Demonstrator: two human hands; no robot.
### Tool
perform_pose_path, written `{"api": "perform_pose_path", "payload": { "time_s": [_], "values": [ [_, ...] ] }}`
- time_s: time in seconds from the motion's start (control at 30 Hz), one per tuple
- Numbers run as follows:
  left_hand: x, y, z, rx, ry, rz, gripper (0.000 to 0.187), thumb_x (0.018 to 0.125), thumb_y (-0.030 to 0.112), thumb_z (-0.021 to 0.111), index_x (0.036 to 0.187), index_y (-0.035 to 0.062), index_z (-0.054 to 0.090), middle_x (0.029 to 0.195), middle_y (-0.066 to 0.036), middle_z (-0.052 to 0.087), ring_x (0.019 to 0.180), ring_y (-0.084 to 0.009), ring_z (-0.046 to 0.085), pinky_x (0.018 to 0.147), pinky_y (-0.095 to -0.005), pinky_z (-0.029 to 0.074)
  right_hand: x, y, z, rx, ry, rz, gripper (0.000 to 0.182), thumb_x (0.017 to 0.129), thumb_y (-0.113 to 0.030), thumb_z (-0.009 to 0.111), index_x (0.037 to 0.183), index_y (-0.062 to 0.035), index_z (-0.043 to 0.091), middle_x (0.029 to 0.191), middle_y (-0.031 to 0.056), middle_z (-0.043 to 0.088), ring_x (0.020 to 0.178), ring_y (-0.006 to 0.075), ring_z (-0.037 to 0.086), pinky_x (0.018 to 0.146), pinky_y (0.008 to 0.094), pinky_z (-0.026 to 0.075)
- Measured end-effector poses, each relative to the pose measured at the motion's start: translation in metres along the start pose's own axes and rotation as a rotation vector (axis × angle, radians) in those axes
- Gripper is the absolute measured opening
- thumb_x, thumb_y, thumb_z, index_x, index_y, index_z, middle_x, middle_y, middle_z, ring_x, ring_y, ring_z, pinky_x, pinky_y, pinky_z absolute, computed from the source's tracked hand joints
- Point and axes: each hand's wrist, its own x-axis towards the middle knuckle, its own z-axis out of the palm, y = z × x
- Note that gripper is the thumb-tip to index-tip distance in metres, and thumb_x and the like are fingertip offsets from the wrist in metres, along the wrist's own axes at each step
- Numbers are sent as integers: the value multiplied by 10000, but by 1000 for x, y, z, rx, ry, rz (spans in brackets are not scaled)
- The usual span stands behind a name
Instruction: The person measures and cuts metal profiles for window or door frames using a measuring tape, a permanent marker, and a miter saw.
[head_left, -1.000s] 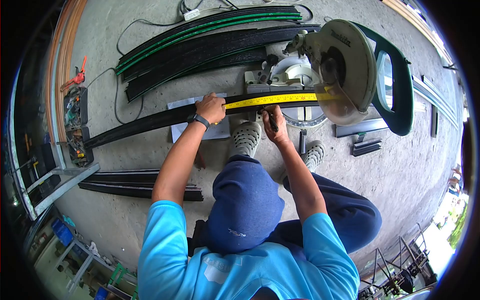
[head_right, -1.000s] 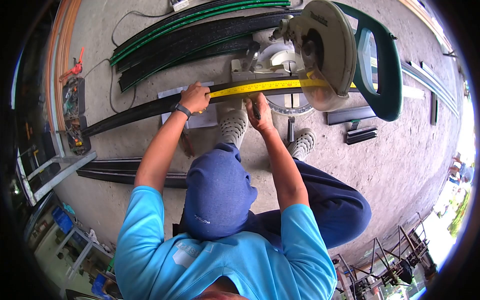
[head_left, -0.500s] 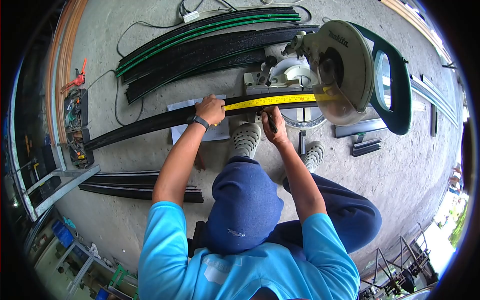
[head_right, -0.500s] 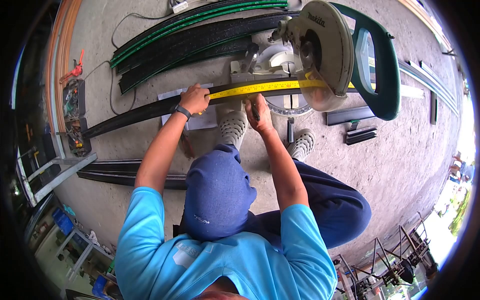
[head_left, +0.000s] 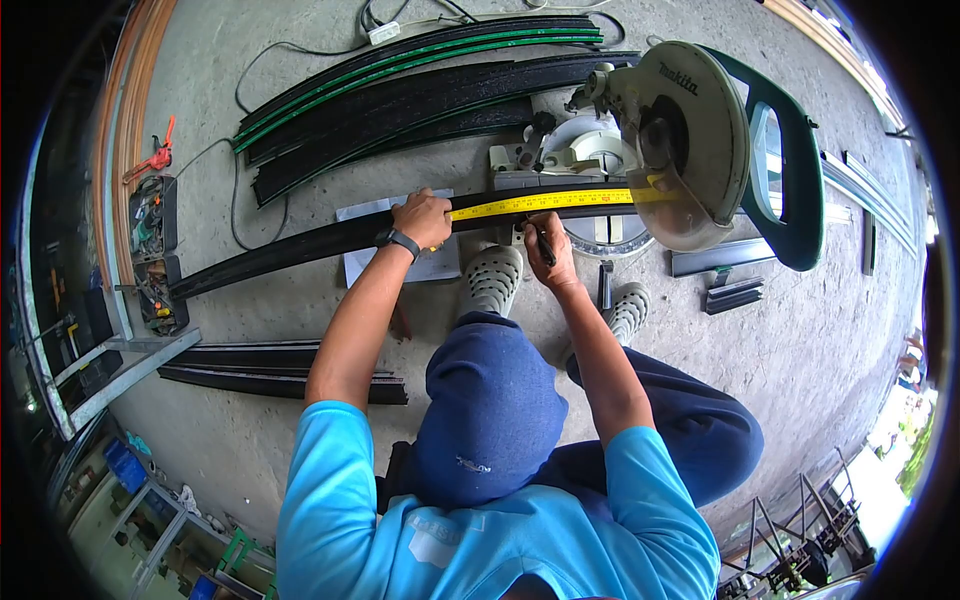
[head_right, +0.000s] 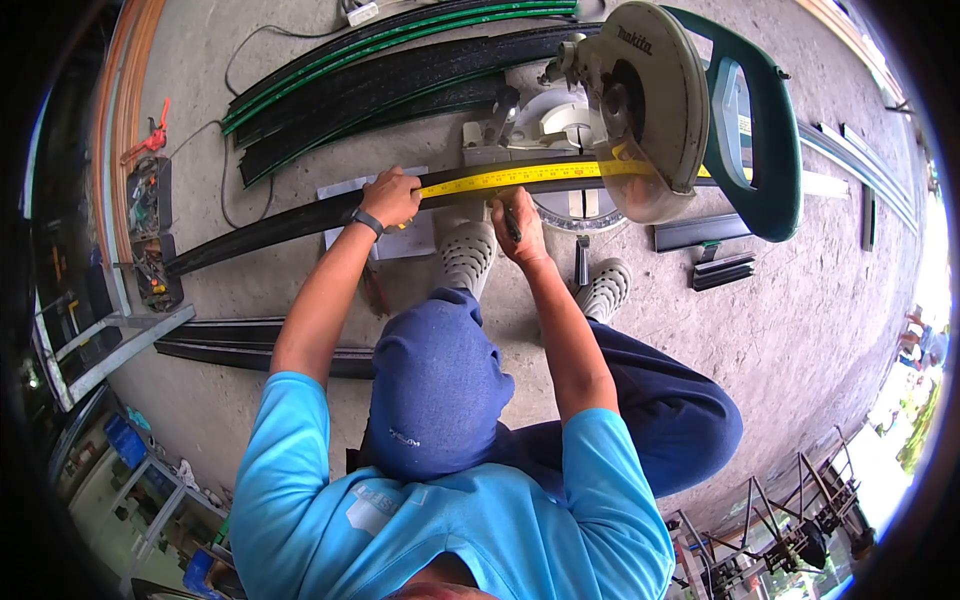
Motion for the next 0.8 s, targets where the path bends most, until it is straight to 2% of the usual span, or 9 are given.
{"api": "perform_pose_path", "payload": {
  "time_s": [0.23,0.33,0.43,0.53,0.8],
  "values": [
    [-1,1,-2,5,-3,8,241,919,298,649,1084,168,769,1188,-142,656,1168,-373,627,937,-594,503,0,1,1,-18,6,10,164,988,-142,625,1087,-26,563,997,204,710,964,398,707,875,455,547],
    [3,1,-4,-42,-100,-21,274,927,269,625,1142,171,764,1308,-142,624,1251,-371,583,1010,-676,427,0,0,0,-17,5,18,159,986,-136,620,1086,-27,562,1002,205,712,966,403,703,878,458,545],
    [3,1,-4,-44,-99,-24,272,927,270,624,1138,174,766,1306,-141,625,1250,-372,584,1006,-676,429,0,-2,0,-6,-1,17,161,986,-135,617,1090,-27,559,1007,205,714,969,404,704,880,458,546],
    [0,1,-3,2,-14,1,253,925,305,646,1087,164,779,1195,-152,664,1154,-379,635,943,-577,513,0,-3,-1,9,-10,31,166,988,-139,615,1094,-26,556,1012,207,716,974,403,709,882,458,547],
    [-1,3,-5,8,-23,-3,259,923,300,640,1092,165,781,1209,-149,657,1185,-374,622,967,-578,502,1,-4,-1,16,-3,24,174,989,-148,622,1093,-26,556,1004,218,712,967,414,712,869,462,551]
  ]
}}
